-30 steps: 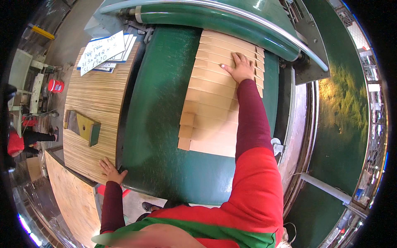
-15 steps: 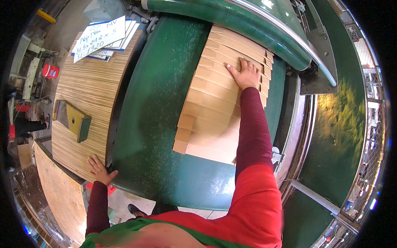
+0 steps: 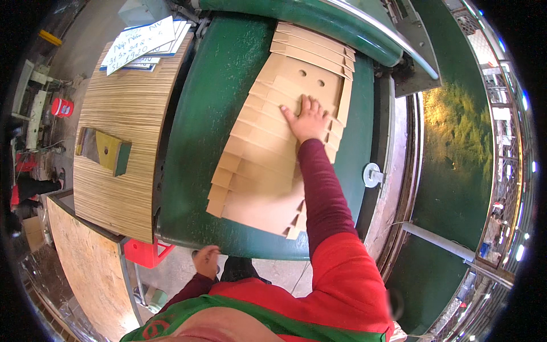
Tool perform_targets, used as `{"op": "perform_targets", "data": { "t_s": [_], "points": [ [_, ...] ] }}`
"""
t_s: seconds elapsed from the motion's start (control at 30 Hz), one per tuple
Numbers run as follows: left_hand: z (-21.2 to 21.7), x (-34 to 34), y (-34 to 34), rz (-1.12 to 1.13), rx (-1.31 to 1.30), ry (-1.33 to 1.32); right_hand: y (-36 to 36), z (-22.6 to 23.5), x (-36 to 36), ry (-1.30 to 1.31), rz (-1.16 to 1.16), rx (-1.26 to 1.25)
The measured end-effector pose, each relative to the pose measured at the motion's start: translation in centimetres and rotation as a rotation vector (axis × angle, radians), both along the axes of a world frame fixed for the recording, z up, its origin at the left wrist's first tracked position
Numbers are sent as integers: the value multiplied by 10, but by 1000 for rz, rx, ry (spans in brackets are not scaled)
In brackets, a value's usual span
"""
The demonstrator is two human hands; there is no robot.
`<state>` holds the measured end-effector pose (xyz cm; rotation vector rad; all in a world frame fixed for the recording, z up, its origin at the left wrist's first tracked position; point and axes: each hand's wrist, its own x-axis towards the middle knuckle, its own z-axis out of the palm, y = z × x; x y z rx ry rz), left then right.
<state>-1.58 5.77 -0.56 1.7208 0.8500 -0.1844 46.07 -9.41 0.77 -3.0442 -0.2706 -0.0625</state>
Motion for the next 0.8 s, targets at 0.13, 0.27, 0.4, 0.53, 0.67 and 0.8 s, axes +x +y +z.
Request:
{"op": "perform_targets", "data": {
  "t_s": [0.13, 0.27, 0.4, 0.53, 0.67, 0.8],
  "points": [
    [-4, -18, 1, 311, -854, 543, 12, 11, -81, 33, -70, 7],
    [-18, -63, 13, 379, -1003, 685, 25, 22, -165, 80, -92, 0],
    [-58, -130, 22, 412, -1283, 274, 38, 27, -248, 98, -116, 49],
    [-68, -189, 51, 114, -1818, -130, 53, 32, -299, 69, -125, 62],
    [-18, -179, 50, 56, -1407, -25, 54, 56, -312, 135, -95, 52],
    [58, -112, 20, 109, -1354, -279, 49, 102, -288, 279, -53, -32]
  ]
}}
